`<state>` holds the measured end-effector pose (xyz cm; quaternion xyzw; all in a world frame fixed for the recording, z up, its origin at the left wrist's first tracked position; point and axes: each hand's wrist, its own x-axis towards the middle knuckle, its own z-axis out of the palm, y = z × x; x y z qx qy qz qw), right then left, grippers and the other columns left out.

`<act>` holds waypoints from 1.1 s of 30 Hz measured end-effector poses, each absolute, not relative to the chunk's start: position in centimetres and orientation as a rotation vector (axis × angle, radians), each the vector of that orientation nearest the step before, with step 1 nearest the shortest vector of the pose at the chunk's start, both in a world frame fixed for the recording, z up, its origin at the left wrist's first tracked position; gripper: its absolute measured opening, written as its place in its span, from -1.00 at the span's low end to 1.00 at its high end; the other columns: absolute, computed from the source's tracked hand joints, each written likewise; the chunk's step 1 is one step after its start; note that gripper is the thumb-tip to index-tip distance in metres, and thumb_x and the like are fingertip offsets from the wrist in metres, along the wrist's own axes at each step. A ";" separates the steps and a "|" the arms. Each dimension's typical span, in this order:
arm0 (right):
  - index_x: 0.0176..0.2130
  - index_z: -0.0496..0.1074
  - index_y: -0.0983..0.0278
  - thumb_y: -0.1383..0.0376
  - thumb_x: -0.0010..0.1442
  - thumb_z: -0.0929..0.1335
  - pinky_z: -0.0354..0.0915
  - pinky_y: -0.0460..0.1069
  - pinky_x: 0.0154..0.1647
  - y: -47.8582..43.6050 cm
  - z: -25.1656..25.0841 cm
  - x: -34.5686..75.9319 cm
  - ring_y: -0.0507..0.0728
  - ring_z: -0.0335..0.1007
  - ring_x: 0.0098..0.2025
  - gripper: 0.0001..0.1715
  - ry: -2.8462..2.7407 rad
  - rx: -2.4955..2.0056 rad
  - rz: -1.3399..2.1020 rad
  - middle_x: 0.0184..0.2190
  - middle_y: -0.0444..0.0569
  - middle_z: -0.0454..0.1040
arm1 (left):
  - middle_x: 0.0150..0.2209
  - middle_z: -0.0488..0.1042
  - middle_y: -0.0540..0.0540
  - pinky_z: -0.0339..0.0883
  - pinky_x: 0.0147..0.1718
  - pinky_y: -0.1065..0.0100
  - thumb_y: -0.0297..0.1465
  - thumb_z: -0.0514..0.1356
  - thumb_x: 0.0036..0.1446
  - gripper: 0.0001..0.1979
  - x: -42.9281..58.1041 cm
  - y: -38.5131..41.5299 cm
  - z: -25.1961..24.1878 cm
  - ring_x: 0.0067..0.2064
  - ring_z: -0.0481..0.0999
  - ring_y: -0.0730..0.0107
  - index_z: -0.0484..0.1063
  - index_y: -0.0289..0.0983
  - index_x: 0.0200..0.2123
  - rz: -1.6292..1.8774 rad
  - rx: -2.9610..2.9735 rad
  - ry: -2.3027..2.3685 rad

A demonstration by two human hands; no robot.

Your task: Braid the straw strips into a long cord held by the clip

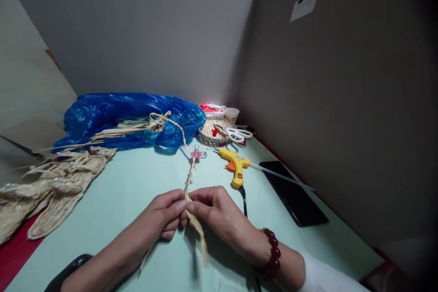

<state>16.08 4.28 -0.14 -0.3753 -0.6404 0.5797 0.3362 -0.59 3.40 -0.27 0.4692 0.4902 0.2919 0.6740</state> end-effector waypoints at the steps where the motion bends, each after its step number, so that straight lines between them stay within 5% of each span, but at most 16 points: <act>1: -0.51 0.38 0.36 0.32 0.14 0.29 -0.02 -0.12 -0.49 4.3 -0.1 16.1 -0.03 0.04 -0.50 -0.77 -1.720 -1.000 1.477 -0.59 -0.18 0.24 | -0.58 0.24 0.16 -0.26 -0.68 0.51 -0.06 0.21 0.02 -0.62 -0.6 3.4 -0.4 -0.67 -0.09 0.69 0.29 -0.26 -0.35 0.655 1.070 1.122; 7: -0.47 0.43 0.33 0.31 0.22 0.27 -0.05 -0.09 -0.47 3.5 1.0 16.3 -0.02 0.10 -0.51 -0.72 -2.049 -1.233 1.006 -0.59 -0.15 0.35 | -0.65 0.13 0.19 -0.13 -0.64 0.48 -0.18 0.16 0.12 -0.73 -0.8 3.2 -0.4 -0.61 0.04 0.58 0.34 -0.29 -0.32 0.694 1.343 1.197; 15: -0.40 0.34 0.29 0.36 0.21 0.24 -0.11 -0.01 -0.48 2.2 -0.1 16.1 0.05 0.20 -0.49 -0.85 -2.428 -1.159 0.233 -0.50 -0.07 0.42 | -0.64 0.32 0.08 0.07 -0.51 0.45 -0.28 0.17 0.03 -0.80 0.0 2.7 -0.7 -0.54 0.25 0.49 0.34 -0.30 -0.49 0.789 1.309 1.328; 22: -0.38 0.34 0.34 0.55 0.11 0.24 -0.04 0.01 -0.51 1.7 -0.9 15.6 0.12 0.20 -0.49 -0.83 -2.462 -0.859 -0.248 -0.49 -0.03 0.37 | -0.69 -0.04 0.26 -0.34 -0.68 0.48 -0.22 0.22 -0.03 -0.77 0.1 2.4 -0.7 -0.66 -0.19 0.64 0.31 -0.26 -0.45 0.741 1.010 1.231; 33: -0.37 0.33 0.37 0.50 0.15 0.16 0.07 0.01 -0.56 1.8 -2.3 14.9 0.14 0.23 -0.53 -0.80 -2.370 -0.504 -0.474 -0.55 0.02 0.35 | -0.69 0.09 0.21 -0.32 -0.66 0.47 -0.10 0.29 -0.14 -0.62 -0.1 2.6 -0.8 -0.66 -0.12 0.67 0.32 -0.29 -0.48 0.763 0.966 1.263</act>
